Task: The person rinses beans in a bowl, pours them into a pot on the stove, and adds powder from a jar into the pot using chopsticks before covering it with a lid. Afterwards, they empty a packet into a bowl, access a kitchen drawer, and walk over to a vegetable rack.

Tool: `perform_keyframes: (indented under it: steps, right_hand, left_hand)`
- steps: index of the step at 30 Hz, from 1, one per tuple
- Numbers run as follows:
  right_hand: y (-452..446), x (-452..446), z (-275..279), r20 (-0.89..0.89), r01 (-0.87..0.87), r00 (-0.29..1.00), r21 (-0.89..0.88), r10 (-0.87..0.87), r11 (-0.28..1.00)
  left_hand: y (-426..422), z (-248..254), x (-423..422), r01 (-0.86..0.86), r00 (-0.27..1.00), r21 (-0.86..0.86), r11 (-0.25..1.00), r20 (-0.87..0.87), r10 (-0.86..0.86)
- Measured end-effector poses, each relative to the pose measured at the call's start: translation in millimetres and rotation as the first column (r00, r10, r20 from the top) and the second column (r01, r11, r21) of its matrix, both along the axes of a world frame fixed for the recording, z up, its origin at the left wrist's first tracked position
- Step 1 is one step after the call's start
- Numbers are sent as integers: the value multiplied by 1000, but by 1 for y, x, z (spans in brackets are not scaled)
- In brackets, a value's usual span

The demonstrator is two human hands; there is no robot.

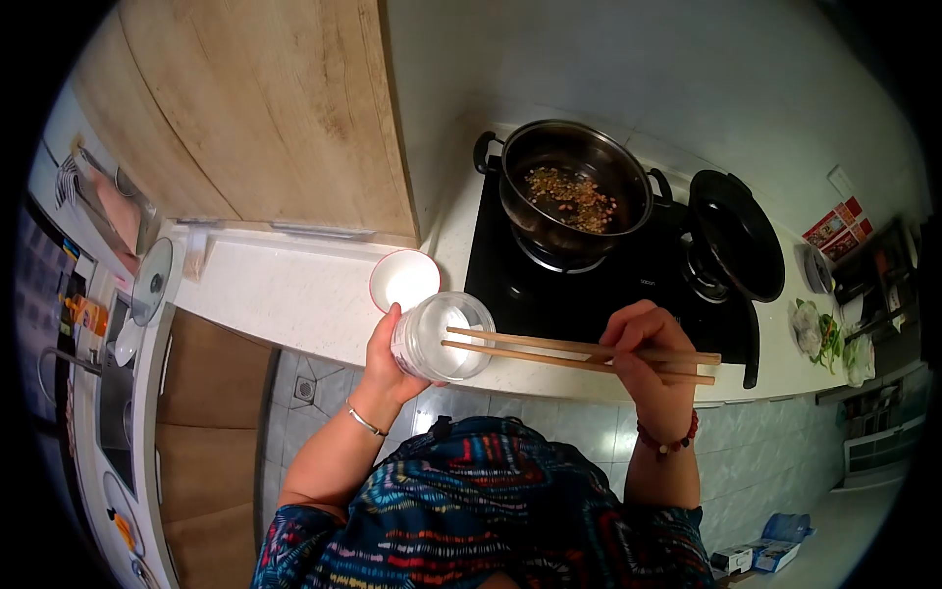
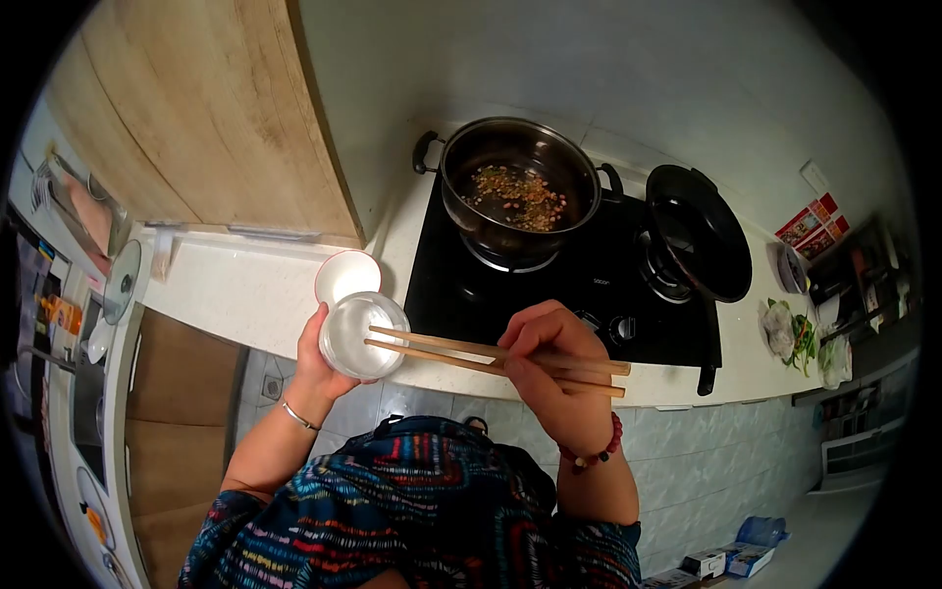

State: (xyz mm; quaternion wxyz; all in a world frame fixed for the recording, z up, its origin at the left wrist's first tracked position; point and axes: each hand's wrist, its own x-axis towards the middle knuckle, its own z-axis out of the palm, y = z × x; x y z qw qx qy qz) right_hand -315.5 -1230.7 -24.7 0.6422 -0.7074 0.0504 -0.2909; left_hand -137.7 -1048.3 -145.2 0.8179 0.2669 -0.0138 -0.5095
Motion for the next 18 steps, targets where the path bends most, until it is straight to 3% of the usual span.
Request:
perform_keyframes:
  steps: [4,10,18]
  right_hand:
    - [-4,-9,0,-16,-24,1000,28,25,999]
    - [-12,-15,-8,-55,-8,998,66,11,998]
    - [-24,-13,-21,64,11,998,189,-23,982]
  left_hand:
    - [-11,12,-4,-81,996,111,991,-21,84]
    - [-19,13,-4,-47,999,137,990,-14,49]
    - [-30,15,1,14,1000,68,998,-7,-13]
